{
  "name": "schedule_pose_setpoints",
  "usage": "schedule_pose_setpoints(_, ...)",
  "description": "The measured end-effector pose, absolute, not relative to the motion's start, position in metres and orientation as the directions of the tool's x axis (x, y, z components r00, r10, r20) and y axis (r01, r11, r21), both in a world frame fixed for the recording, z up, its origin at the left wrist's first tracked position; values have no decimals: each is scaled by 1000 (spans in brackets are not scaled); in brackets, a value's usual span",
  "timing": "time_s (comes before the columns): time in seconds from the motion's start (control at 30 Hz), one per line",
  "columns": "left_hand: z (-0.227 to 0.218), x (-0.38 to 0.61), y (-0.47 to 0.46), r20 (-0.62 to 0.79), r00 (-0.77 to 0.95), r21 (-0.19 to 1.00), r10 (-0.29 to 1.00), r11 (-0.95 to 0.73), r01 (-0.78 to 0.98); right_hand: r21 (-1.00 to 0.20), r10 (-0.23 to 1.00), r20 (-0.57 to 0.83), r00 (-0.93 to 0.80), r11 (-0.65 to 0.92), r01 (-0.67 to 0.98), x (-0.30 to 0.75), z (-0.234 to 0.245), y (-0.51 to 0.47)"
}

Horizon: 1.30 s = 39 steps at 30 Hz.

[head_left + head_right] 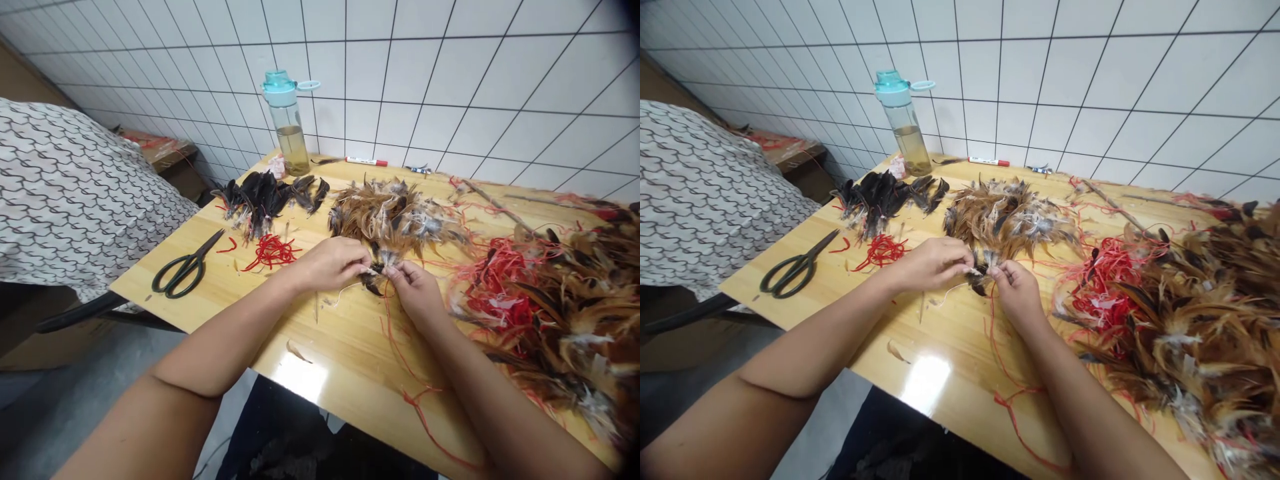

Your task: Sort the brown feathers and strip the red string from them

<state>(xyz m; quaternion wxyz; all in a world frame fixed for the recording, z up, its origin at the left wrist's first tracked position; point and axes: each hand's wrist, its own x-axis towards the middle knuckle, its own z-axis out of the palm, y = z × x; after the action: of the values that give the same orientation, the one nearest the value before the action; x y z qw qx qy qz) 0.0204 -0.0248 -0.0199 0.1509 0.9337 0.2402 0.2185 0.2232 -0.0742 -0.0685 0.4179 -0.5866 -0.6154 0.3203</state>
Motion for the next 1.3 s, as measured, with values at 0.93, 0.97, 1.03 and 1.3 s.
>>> schedule_pose_setpoints(0.93, -14, 32, -43, 494, 721, 98, 486, -855, 509, -836, 975, 194, -110, 223, 502, 220, -66, -75)
schedule_pose_setpoints(0.97, -13, 31, -42, 560, 648, 150, 517, -832, 534, -851, 976, 193, -101, 217, 478, 220, -66, -75)
schedule_pose_setpoints(1.03, -11, 29, -39, 652, 478, 281, 589, -773, 569, -886, 982, 176, -68, 188, 424, 223, -64, -75)
schedule_pose_setpoints(1.3, -33, 45, -39, 145, 433, 906, 890, -295, 303, -922, 985, 167, -39, 170, 347, 225, -64, -75)
